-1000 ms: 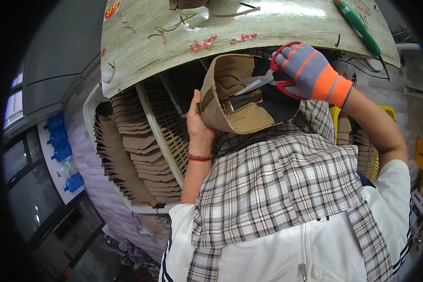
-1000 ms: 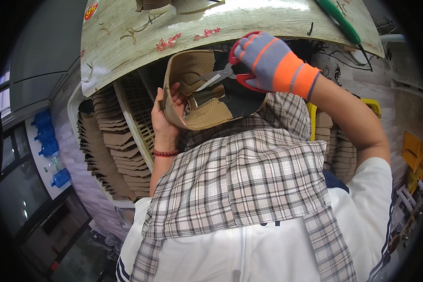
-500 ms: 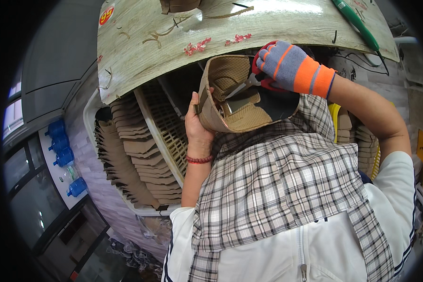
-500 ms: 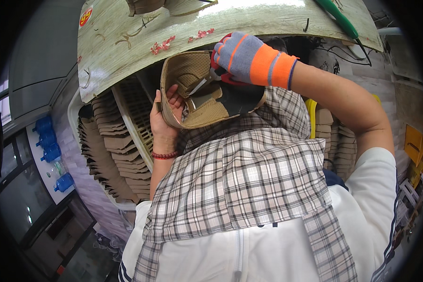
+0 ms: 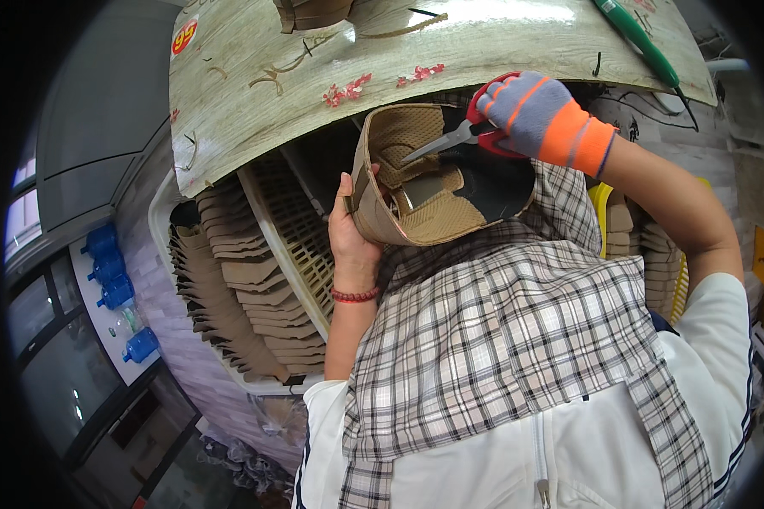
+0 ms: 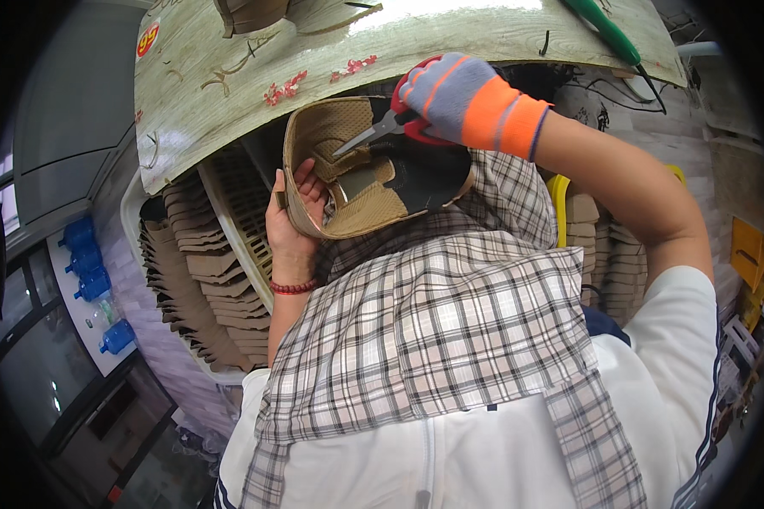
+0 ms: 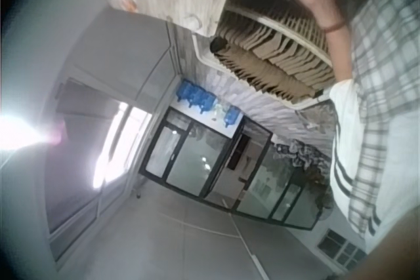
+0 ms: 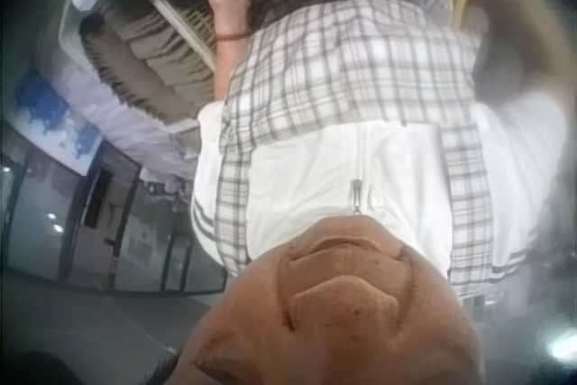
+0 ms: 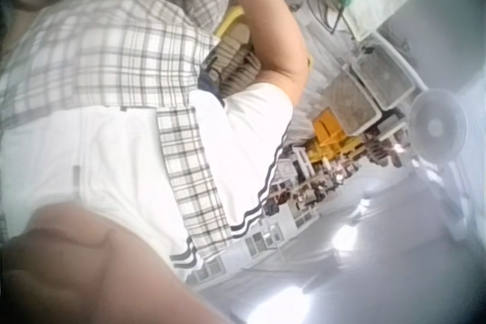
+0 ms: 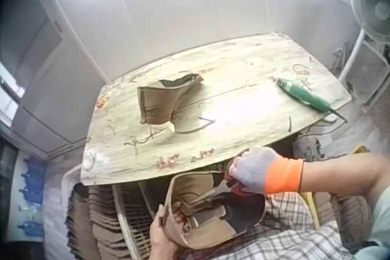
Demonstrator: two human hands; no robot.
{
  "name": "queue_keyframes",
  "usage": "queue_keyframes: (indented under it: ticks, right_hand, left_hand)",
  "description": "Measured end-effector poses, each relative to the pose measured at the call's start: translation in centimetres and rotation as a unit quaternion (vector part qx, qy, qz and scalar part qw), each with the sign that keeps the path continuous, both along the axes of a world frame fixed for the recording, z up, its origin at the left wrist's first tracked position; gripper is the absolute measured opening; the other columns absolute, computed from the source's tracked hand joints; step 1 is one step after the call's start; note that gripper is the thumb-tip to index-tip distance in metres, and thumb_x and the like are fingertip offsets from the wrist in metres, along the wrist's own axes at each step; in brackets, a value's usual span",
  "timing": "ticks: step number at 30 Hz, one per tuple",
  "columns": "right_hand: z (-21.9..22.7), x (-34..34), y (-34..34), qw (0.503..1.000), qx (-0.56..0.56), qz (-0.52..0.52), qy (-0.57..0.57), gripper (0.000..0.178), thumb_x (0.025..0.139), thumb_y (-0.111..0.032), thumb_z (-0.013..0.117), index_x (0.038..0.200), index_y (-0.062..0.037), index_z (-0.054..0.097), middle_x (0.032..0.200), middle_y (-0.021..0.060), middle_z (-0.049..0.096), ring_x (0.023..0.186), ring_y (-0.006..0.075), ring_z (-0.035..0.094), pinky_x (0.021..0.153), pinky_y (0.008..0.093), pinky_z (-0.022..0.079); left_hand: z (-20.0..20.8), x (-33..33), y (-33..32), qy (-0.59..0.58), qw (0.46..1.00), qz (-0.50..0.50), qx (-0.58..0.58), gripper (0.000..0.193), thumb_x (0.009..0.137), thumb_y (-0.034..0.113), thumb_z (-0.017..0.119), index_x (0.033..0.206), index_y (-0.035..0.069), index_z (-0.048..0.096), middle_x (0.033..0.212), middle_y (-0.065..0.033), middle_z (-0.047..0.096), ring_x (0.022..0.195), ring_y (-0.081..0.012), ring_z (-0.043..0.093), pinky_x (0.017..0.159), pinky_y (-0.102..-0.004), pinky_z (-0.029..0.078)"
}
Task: The person repeatedly trims the edges of shoe uppers using a rotary cutter and then uses scissors to cut the interior lining. Finished pieces are placed on the table while new uppers are taken from a yellow basket.
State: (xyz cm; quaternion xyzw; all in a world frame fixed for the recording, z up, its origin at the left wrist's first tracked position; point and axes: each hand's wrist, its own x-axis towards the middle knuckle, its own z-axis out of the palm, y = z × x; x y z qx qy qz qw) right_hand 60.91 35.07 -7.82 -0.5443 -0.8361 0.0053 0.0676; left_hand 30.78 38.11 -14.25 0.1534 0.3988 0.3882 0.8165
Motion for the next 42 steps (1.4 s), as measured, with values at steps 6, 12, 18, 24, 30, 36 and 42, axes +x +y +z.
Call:
queue_keyframes:
  ticks: [6, 12, 18, 24, 30, 36, 42]
  right_hand:
    - [2.1, -1.4, 0.0, 0.999, -0.023, 0.035, -0.014, 0.034, 0.067, -0.029, 0.078, 0.093, -0.0096, 0.066, 0.090, 0.0074, 0.063, 0.088, 0.0251, 0.061, 0.080, 0.0354, 0.050]
    - [0.7, -1.2, 0.2, 0.999, -0.037, 0.017, -0.012, 0.027, 0.072, -0.031, 0.075, 0.091, -0.0130, 0.067, 0.087, 0.0058, 0.065, 0.083, 0.0243, 0.064, 0.070, 0.0345, 0.053]
    - [1.5, 2.5, -4.7, 0.985, -0.084, -0.084, 0.125, 0.036, 0.067, -0.025, 0.079, 0.092, -0.0086, 0.059, 0.088, 0.0085, 0.062, 0.085, 0.0296, 0.060, 0.075, 0.0363, 0.048]
    - [0.8, 1.3, -8.8, 0.967, -0.206, -0.086, 0.123, 0.032, 0.076, -0.029, 0.071, 0.096, -0.0068, 0.062, 0.082, 0.0096, 0.063, 0.080, 0.0281, 0.061, 0.071, 0.0365, 0.049]
    - [1.4, -0.3, -8.8, 0.955, -0.268, -0.075, 0.102, 0.033, 0.078, -0.034, 0.068, 0.097, -0.0066, 0.063, 0.081, 0.0105, 0.063, 0.077, 0.0293, 0.063, 0.067, 0.0375, 0.050]
    - [1.5, -0.5, -9.2, 0.932, -0.346, -0.059, 0.096, 0.039, 0.081, -0.041, 0.066, 0.098, -0.0063, 0.064, 0.082, 0.0108, 0.064, 0.078, 0.0297, 0.065, 0.067, 0.0372, 0.051]
    - [1.5, -1.9, -8.2, 0.930, -0.357, -0.059, 0.060, 0.037, 0.078, -0.041, 0.069, 0.094, -0.0077, 0.066, 0.082, 0.0097, 0.067, 0.076, 0.0275, 0.066, 0.065, 0.0364, 0.052]
  left_hand:
    - [0.9, 0.6, -0.1, 0.021, 1.000, -0.004, 0.002, 0.051, 0.099, 0.040, 0.046, 0.121, -0.005, 0.055, 0.119, -0.0167, 0.060, 0.114, -0.0286, 0.052, 0.103, -0.0407, 0.037]
    - [1.4, 0.7, -0.5, 0.014, 0.999, -0.022, 0.032, 0.048, 0.098, 0.039, 0.049, 0.120, -0.003, 0.057, 0.118, -0.0143, 0.061, 0.112, -0.0260, 0.054, 0.102, -0.0386, 0.039]
    - [2.0, 0.6, -2.0, 0.066, 0.992, -0.004, 0.106, 0.044, 0.099, 0.036, 0.050, 0.119, -0.002, 0.058, 0.112, -0.0103, 0.064, 0.101, -0.0205, 0.060, 0.092, -0.0337, 0.047]
    - [1.8, 0.6, -2.6, 0.079, 0.986, -0.009, 0.149, 0.041, 0.099, 0.034, 0.049, 0.118, -0.001, 0.058, 0.109, -0.0090, 0.066, 0.095, -0.0170, 0.063, 0.084, -0.0304, 0.052]
    - [1.1, 0.0, -2.7, 0.078, 0.983, -0.005, 0.164, 0.042, 0.099, 0.034, 0.049, 0.119, -0.001, 0.058, 0.107, -0.0087, 0.066, 0.094, -0.0161, 0.063, 0.085, -0.0301, 0.051]
    - [0.9, -0.2, -2.6, 0.072, 0.980, -0.022, 0.185, 0.043, 0.098, 0.034, 0.049, 0.122, -0.002, 0.056, 0.109, -0.0088, 0.065, 0.096, -0.0160, 0.063, 0.086, -0.0296, 0.050]
    - [1.0, 0.0, -2.7, 0.081, 0.979, -0.024, 0.187, 0.045, 0.098, 0.034, 0.050, 0.123, -0.002, 0.055, 0.110, -0.0087, 0.065, 0.097, -0.0160, 0.062, 0.087, -0.0297, 0.050]
